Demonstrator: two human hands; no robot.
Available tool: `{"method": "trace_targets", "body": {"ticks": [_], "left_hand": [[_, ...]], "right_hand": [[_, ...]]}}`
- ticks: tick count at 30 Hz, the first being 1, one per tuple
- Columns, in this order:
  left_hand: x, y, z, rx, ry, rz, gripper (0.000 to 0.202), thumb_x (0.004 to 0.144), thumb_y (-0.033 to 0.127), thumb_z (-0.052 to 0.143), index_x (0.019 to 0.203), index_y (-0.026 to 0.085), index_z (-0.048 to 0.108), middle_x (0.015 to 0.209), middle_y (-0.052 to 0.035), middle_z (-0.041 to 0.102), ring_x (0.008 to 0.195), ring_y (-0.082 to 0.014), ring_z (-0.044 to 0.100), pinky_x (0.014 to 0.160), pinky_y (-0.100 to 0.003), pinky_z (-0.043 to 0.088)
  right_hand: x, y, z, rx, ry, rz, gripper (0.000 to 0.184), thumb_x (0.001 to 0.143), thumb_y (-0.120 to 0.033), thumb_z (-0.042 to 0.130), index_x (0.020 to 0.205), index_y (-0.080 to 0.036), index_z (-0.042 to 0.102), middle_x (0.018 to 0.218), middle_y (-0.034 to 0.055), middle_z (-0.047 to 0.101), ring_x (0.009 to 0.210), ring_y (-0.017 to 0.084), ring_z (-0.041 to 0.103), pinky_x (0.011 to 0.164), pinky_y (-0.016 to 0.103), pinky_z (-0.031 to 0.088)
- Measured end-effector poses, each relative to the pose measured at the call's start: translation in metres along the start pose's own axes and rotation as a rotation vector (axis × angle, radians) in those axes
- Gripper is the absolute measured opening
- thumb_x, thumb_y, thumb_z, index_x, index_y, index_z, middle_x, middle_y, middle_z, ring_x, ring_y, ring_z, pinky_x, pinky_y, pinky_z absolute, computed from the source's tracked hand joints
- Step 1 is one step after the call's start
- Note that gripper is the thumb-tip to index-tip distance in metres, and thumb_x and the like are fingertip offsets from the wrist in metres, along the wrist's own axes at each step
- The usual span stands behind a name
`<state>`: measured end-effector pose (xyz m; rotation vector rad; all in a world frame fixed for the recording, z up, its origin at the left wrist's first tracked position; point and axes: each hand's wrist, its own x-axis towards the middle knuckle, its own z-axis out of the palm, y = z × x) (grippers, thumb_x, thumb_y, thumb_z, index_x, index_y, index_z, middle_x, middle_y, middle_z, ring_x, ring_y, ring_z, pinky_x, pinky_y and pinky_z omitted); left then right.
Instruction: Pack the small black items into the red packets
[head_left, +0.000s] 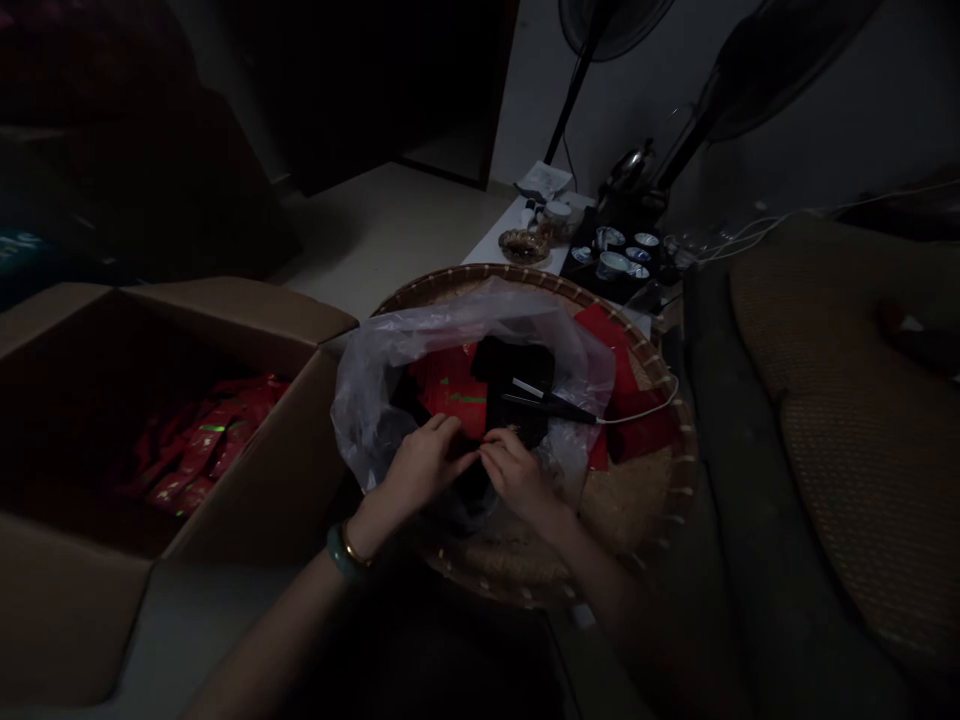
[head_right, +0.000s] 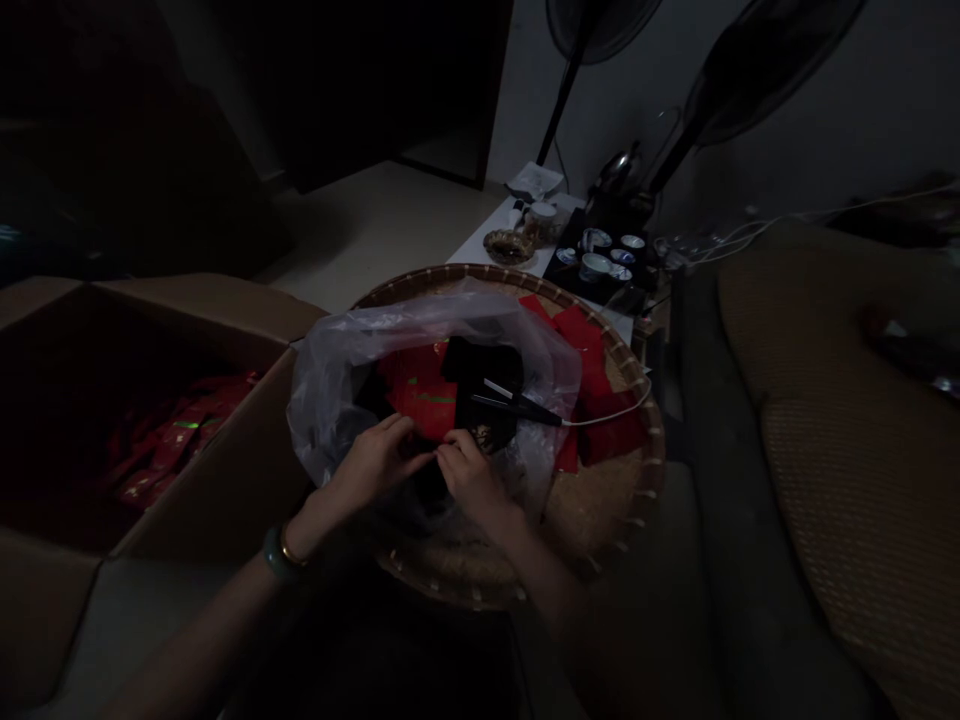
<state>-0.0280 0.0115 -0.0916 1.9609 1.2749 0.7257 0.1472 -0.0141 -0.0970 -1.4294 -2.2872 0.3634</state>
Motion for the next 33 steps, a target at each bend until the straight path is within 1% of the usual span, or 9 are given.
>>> {"method": "trace_targets", "body": {"ticks": [4, 8, 15, 18, 21, 23, 26, 29, 33], "left_hand": [[0.001, -0.005, 0.000, -0.118, 0.059, 0.009, 0.003, 0.077, 0.020, 0.054, 0.077, 0.018, 0.056, 0.076, -0.0010, 0.058, 0.067, -0.0126, 0.054, 0.061, -0.023, 0.039], [0.003, -0.007, -0.001, -0.169, 0.075, -0.056, 0.006, 0.074, 0.018, 0.055, 0.080, 0.018, 0.056, 0.073, -0.0003, 0.060, 0.064, -0.0123, 0.054, 0.062, -0.023, 0.040], [0.003, -0.011, 0.000, -0.177, 0.012, -0.091, 0.018, 0.068, 0.008, 0.049, 0.073, 0.018, 0.064, 0.076, -0.0011, 0.060, 0.070, -0.0131, 0.056, 0.069, -0.025, 0.042], [0.002, -0.012, 0.001, -0.179, 0.018, -0.065, 0.024, 0.069, 0.006, 0.047, 0.076, 0.018, 0.066, 0.079, -0.0028, 0.062, 0.077, -0.0147, 0.058, 0.073, -0.026, 0.043], [0.003, -0.010, 0.003, -0.187, 0.068, -0.060, 0.029, 0.069, 0.004, 0.047, 0.091, 0.017, 0.061, 0.084, -0.0036, 0.063, 0.076, -0.0147, 0.059, 0.069, -0.025, 0.043], [0.003, -0.008, 0.004, -0.201, 0.104, -0.091, 0.028, 0.071, 0.005, 0.047, 0.096, 0.016, 0.056, 0.079, -0.0024, 0.062, 0.072, -0.0145, 0.059, 0.064, -0.024, 0.043], [0.005, -0.007, 0.007, -0.165, 0.146, -0.085, 0.015, 0.073, 0.007, 0.048, 0.081, 0.017, 0.055, 0.070, -0.0006, 0.059, 0.067, -0.0138, 0.057, 0.062, -0.024, 0.044], [0.006, -0.009, 0.010, -0.168, 0.185, 0.007, 0.016, 0.074, 0.005, 0.049, 0.070, 0.017, 0.059, 0.081, -0.0033, 0.063, 0.076, -0.0141, 0.060, 0.071, -0.025, 0.046], [0.006, -0.014, 0.013, -0.208, 0.226, 0.048, 0.017, 0.076, 0.008, 0.054, 0.079, 0.018, 0.067, 0.094, -0.0059, 0.064, 0.084, -0.0158, 0.061, 0.076, -0.028, 0.048]], "right_hand": [[-0.001, -0.003, -0.001, 0.067, -0.022, -0.035, 0.020, 0.088, -0.019, 0.041, 0.089, -0.018, 0.062, 0.098, 0.0085, 0.054, 0.081, 0.016, 0.058, 0.076, 0.030, 0.052], [-0.005, -0.004, -0.001, 0.096, -0.065, -0.097, 0.019, 0.087, -0.018, 0.043, 0.090, -0.018, 0.062, 0.107, 0.0094, 0.051, 0.086, 0.016, 0.058, 0.077, 0.030, 0.052], [-0.015, -0.018, -0.003, 0.071, -0.115, -0.138, 0.020, 0.088, -0.019, 0.042, 0.091, -0.020, 0.062, 0.110, 0.0093, 0.052, 0.089, 0.015, 0.057, 0.078, 0.028, 0.052], [-0.012, -0.012, -0.009, 0.145, -0.043, -0.047, 0.020, 0.087, -0.021, 0.044, 0.099, -0.022, 0.061, 0.109, 0.0076, 0.054, 0.093, 0.015, 0.056, 0.081, 0.028, 0.051], [-0.003, 0.015, -0.015, 0.087, 0.051, 0.161, 0.024, 0.086, -0.017, 0.044, 0.104, -0.021, 0.059, 0.099, 0.0072, 0.059, 0.091, 0.017, 0.058, 0.080, 0.031, 0.049], [0.005, 0.040, -0.015, -0.016, -0.076, 0.212, 0.023, 0.082, -0.011, 0.046, 0.098, -0.018, 0.061, 0.090, 0.0066, 0.060, 0.081, 0.016, 0.059, 0.073, 0.030, 0.050], [0.013, 0.067, -0.008, -0.162, -0.292, 0.228, 0.028, 0.076, -0.006, 0.053, 0.100, -0.016, 0.061, 0.092, 0.0073, 0.058, 0.083, 0.017, 0.058, 0.074, 0.028, 0.047], [0.018, 0.075, 0.001, -0.244, -0.420, 0.197, 0.039, 0.071, -0.008, 0.061, 0.109, -0.018, 0.057, 0.100, 0.0077, 0.054, 0.089, 0.017, 0.057, 0.077, 0.027, 0.045], [0.023, 0.073, 0.009, -0.262, -0.488, 0.183, 0.036, 0.071, -0.009, 0.061, 0.106, -0.018, 0.058, 0.096, 0.0067, 0.054, 0.086, 0.017, 0.057, 0.074, 0.027, 0.043]]}}
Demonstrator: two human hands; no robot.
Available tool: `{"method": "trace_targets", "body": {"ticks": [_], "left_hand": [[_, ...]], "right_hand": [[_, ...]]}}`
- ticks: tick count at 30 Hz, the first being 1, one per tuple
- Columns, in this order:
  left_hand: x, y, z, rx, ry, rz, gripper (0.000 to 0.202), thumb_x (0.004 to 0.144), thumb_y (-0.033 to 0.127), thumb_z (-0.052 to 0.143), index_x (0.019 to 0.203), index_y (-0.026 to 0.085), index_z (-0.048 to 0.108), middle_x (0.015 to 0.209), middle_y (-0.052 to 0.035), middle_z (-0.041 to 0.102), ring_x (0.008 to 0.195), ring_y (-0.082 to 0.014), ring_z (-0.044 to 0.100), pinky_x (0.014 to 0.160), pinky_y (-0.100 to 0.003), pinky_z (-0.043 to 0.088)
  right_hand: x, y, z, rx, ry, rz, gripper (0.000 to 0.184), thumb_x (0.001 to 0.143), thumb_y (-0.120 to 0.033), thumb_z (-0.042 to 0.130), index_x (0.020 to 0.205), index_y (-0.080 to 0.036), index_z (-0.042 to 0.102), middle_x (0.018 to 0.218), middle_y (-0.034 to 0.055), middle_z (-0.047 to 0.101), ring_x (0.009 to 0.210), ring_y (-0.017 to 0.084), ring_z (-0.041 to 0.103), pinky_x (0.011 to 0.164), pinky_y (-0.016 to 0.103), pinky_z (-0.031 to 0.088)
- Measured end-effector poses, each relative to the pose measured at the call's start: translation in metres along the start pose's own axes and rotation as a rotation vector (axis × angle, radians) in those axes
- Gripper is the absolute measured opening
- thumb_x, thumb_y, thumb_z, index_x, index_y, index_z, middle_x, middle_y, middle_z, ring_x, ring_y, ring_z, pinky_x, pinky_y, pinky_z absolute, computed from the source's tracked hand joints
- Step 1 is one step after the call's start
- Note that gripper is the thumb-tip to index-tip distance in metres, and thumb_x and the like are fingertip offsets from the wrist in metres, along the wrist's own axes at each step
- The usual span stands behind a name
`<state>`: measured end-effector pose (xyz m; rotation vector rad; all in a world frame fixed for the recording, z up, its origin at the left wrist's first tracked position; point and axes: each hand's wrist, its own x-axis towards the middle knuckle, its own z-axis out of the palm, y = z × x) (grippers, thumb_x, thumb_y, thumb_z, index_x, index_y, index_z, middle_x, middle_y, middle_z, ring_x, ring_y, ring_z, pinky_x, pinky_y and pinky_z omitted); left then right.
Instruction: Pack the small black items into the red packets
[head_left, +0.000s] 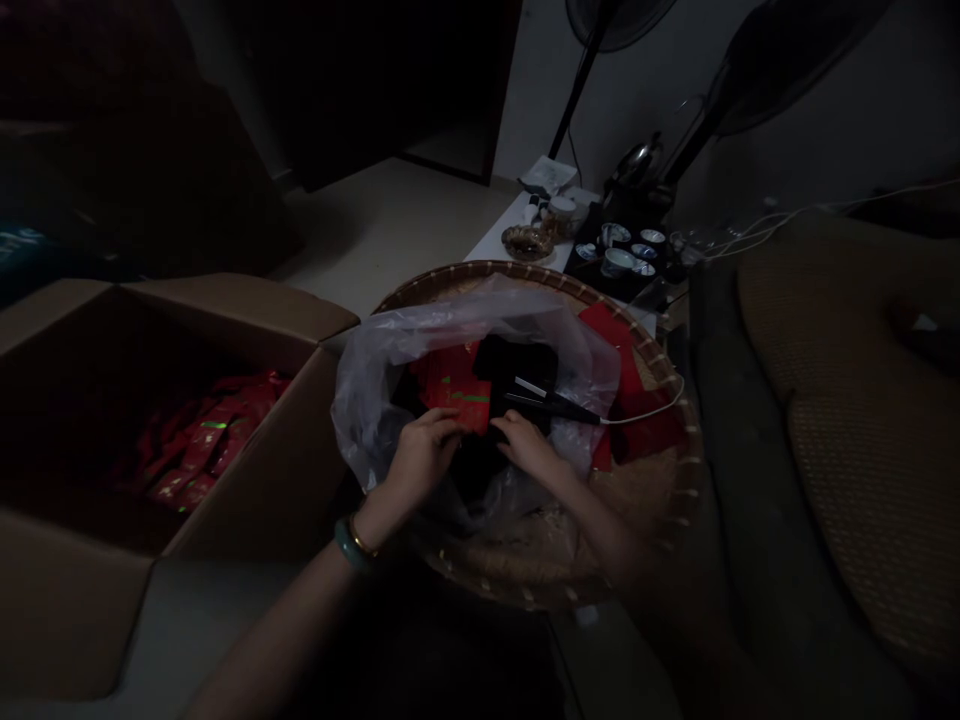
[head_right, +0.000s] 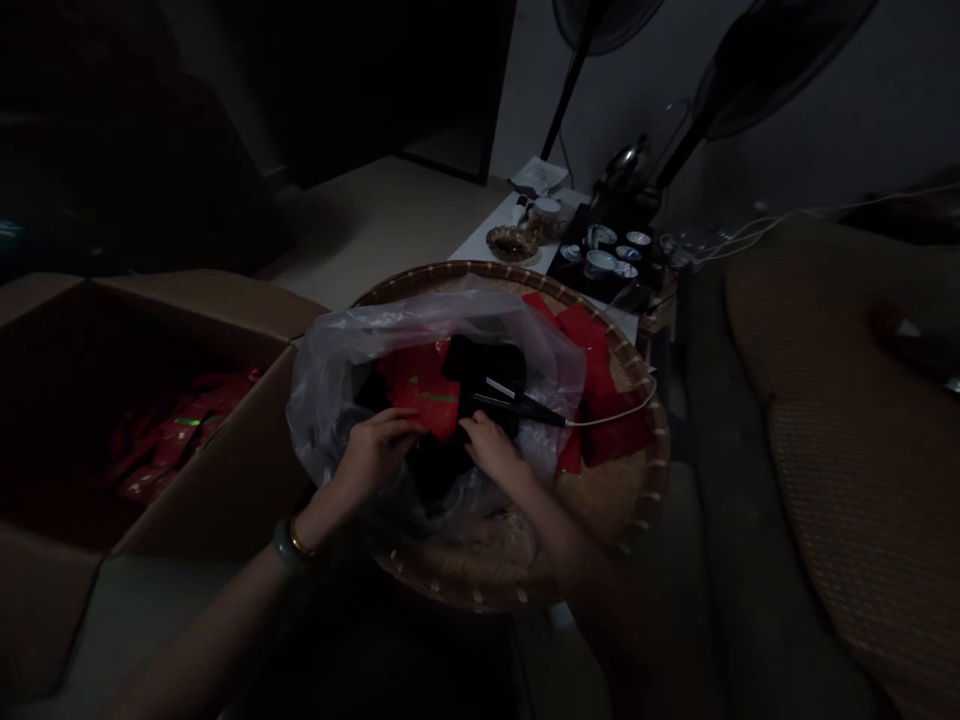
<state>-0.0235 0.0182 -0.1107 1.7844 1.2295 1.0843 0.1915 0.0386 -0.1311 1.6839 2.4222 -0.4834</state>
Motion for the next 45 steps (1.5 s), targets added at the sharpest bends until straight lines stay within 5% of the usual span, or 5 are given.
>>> {"method": "trace_targets", "body": {"ticks": [10, 19, 28, 33, 45], "left_hand": [[0.005, -0.001, -0.006, 0.079, -0.119, -0.059, 0.025, 0.073, 0.007, 0.056, 0.092, 0.017, 0.069, 0.083, -0.0046, 0.055, 0.077, -0.0141, 0.055, 0.069, -0.025, 0.046], [0.018, 0.005, -0.007, 0.070, -0.265, -0.066, 0.034, 0.066, 0.007, 0.058, 0.098, 0.016, 0.067, 0.089, -0.0038, 0.054, 0.073, -0.0121, 0.055, 0.066, -0.022, 0.044], [0.020, 0.006, -0.008, 0.050, -0.233, -0.025, 0.033, 0.064, 0.008, 0.059, 0.095, 0.015, 0.067, 0.083, -0.0039, 0.054, 0.074, -0.0137, 0.054, 0.067, -0.023, 0.043], [0.020, 0.007, -0.010, 0.026, -0.230, -0.071, 0.030, 0.064, 0.007, 0.058, 0.091, 0.015, 0.068, 0.083, -0.0040, 0.055, 0.072, -0.0137, 0.054, 0.065, -0.023, 0.043], [0.021, -0.008, -0.015, -0.450, -0.322, -0.231, 0.050, 0.064, 0.030, 0.070, 0.109, 0.013, 0.058, 0.092, -0.0048, 0.065, 0.077, -0.0158, 0.057, 0.071, -0.025, 0.044]], "right_hand": [[-0.002, 0.006, -0.008, 0.328, 0.160, 0.119, 0.021, 0.065, -0.005, 0.055, 0.081, -0.015, 0.066, 0.069, 0.0015, 0.062, 0.061, 0.012, 0.056, 0.058, 0.023, 0.040], [-0.024, -0.035, -0.061, 1.006, 0.204, 0.247, 0.021, 0.062, -0.025, 0.062, 0.081, -0.015, 0.063, 0.057, 0.0000, 0.062, 0.054, 0.014, 0.062, 0.051, 0.023, 0.048], [-0.016, -0.077, -0.060, 1.008, 0.263, 0.072, 0.034, 0.067, -0.014, 0.058, 0.100, -0.019, 0.061, 0.094, 0.0055, 0.064, 0.081, 0.016, 0.064, 0.071, 0.029, 0.055], [-0.024, -0.074, -0.061, 0.527, 0.331, -0.128, 0.032, 0.069, -0.016, 0.063, 0.100, -0.024, 0.063, 0.108, 0.0066, 0.057, 0.099, 0.021, 0.055, 0.083, 0.038, 0.050], [-0.021, -0.054, -0.071, 0.459, 0.368, -0.159, 0.006, 0.077, -0.018, 0.060, 0.073, -0.020, 0.063, 0.077, 0.0018, 0.063, 0.068, 0.014, 0.058, 0.061, 0.025, 0.044]]}}
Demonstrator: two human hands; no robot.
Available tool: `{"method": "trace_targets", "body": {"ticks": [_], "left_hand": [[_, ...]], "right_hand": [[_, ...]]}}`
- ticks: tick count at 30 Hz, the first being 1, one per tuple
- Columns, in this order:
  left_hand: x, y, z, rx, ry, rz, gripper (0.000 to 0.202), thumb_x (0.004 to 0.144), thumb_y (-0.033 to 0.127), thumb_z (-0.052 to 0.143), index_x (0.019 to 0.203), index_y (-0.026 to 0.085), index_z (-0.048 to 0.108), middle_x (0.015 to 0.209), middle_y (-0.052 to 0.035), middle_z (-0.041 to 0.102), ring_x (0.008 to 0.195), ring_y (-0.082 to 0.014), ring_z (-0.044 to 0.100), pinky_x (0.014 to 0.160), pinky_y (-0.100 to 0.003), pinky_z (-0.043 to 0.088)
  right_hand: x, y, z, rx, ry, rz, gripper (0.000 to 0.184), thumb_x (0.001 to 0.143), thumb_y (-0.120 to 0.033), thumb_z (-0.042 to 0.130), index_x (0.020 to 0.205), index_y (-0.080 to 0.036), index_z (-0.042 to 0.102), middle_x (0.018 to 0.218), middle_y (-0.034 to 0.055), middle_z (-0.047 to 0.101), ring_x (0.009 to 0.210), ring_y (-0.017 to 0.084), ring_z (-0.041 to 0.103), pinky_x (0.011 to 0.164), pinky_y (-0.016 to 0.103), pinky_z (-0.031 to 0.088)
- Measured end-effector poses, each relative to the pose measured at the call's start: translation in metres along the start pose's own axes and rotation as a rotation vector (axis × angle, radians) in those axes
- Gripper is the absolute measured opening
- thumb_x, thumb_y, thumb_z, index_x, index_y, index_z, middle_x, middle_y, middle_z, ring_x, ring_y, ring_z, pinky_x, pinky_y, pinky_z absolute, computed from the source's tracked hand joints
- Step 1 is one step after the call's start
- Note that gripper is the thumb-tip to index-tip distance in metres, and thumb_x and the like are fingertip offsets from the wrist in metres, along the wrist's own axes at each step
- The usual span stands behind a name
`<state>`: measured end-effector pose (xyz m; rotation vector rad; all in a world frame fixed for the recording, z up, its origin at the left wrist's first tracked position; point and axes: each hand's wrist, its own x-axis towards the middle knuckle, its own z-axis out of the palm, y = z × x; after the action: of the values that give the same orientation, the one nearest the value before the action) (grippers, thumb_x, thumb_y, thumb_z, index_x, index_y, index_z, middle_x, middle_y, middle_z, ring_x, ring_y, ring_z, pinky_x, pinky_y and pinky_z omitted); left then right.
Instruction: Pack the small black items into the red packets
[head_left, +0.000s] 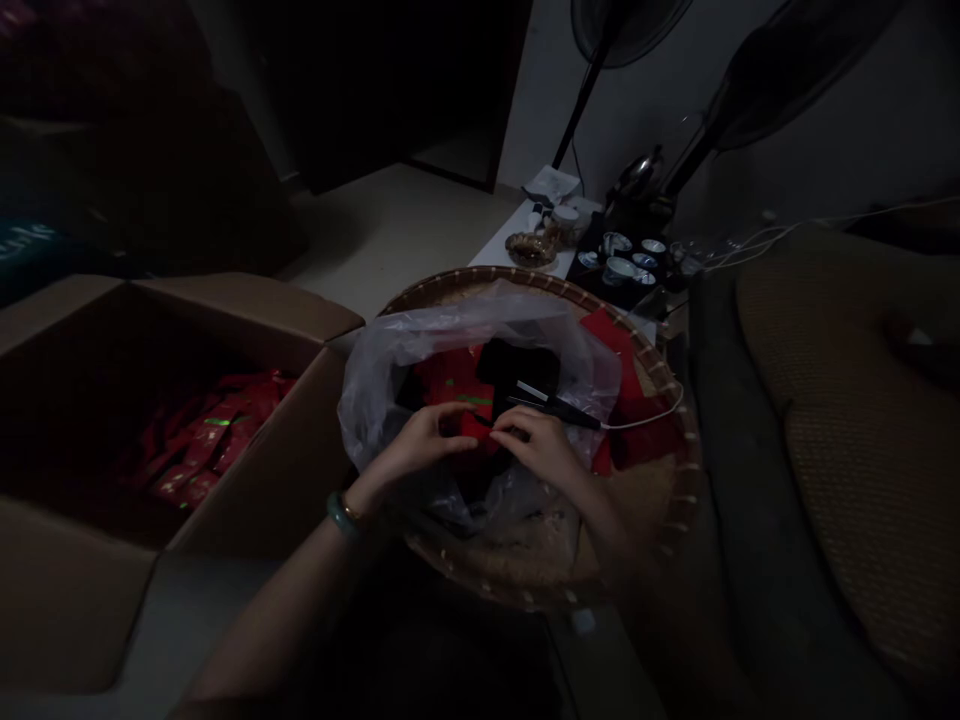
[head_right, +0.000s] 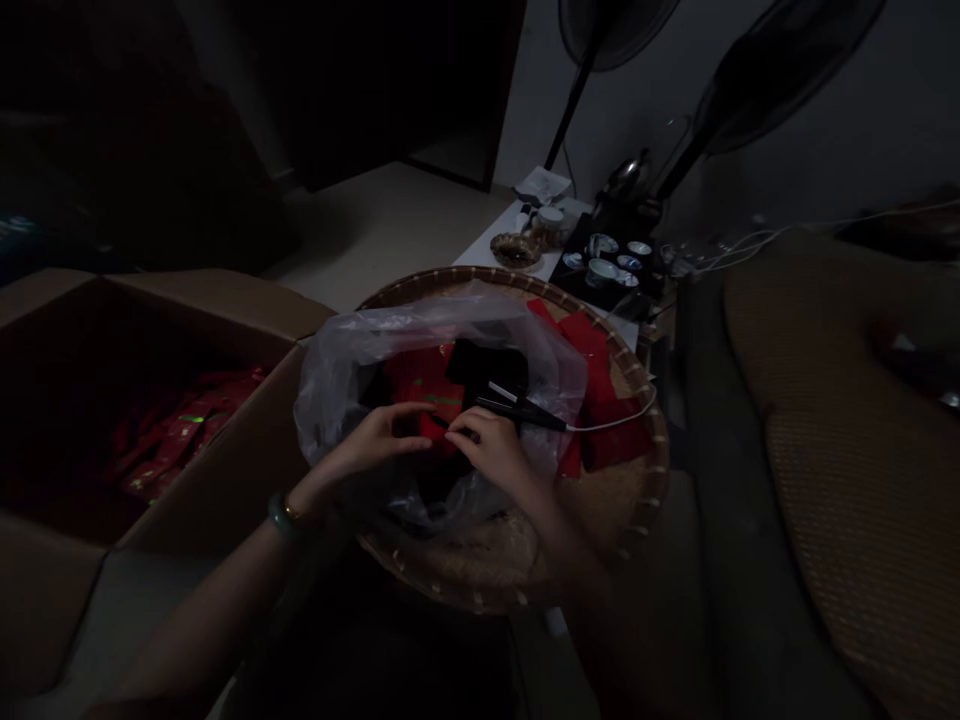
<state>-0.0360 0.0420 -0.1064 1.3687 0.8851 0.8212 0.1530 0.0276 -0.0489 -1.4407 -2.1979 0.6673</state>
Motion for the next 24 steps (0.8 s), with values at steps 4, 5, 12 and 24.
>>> {"method": "trace_targets", "body": {"ticks": [4, 5, 12, 24], "left_hand": [[0.005, -0.008, 0.013, -0.023, -0.053, -0.052, 0.029, 0.069, 0.033, 0.065, 0.087, 0.011, 0.066, 0.077, -0.0031, 0.066, 0.070, -0.0158, 0.058, 0.066, -0.025, 0.045], [0.005, -0.011, 0.017, -0.024, -0.042, -0.046, 0.035, 0.066, 0.032, 0.067, 0.094, 0.011, 0.064, 0.080, -0.0033, 0.066, 0.071, -0.0162, 0.059, 0.066, -0.025, 0.045], [-0.002, -0.022, 0.032, 0.051, 0.038, -0.034, 0.059, 0.057, 0.026, 0.075, 0.112, 0.014, 0.055, 0.104, -0.0080, 0.064, 0.092, -0.0211, 0.059, 0.079, -0.028, 0.045], [-0.010, -0.005, 0.028, 0.253, -0.095, -0.024, 0.023, 0.063, 0.027, 0.068, 0.082, 0.015, 0.066, 0.059, 0.0054, 0.059, 0.056, -0.0108, 0.052, 0.051, -0.018, 0.035]], "right_hand": [[-0.003, 0.002, -0.003, 0.031, 0.028, 0.054, 0.006, 0.078, -0.022, 0.058, 0.074, -0.020, 0.062, 0.074, 0.0012, 0.061, 0.064, 0.013, 0.056, 0.056, 0.023, 0.042], [-0.004, 0.003, -0.002, 0.040, 0.055, 0.065, 0.006, 0.078, -0.022, 0.058, 0.074, -0.019, 0.061, 0.074, 0.0012, 0.060, 0.064, 0.013, 0.055, 0.055, 0.023, 0.042], [-0.008, 0.009, 0.003, 0.174, 0.240, 0.154, 0.012, 0.080, -0.029, 0.053, 0.074, -0.019, 0.058, 0.080, 0.0031, 0.053, 0.067, 0.013, 0.054, 0.049, 0.022, 0.042], [-0.009, 0.010, 0.005, 0.231, 0.249, 0.142, 0.015, 0.076, -0.032, 0.060, 0.069, -0.020, 0.065, 0.095, 0.0064, 0.059, 0.093, 0.020, 0.055, 0.082, 0.036, 0.043]]}}
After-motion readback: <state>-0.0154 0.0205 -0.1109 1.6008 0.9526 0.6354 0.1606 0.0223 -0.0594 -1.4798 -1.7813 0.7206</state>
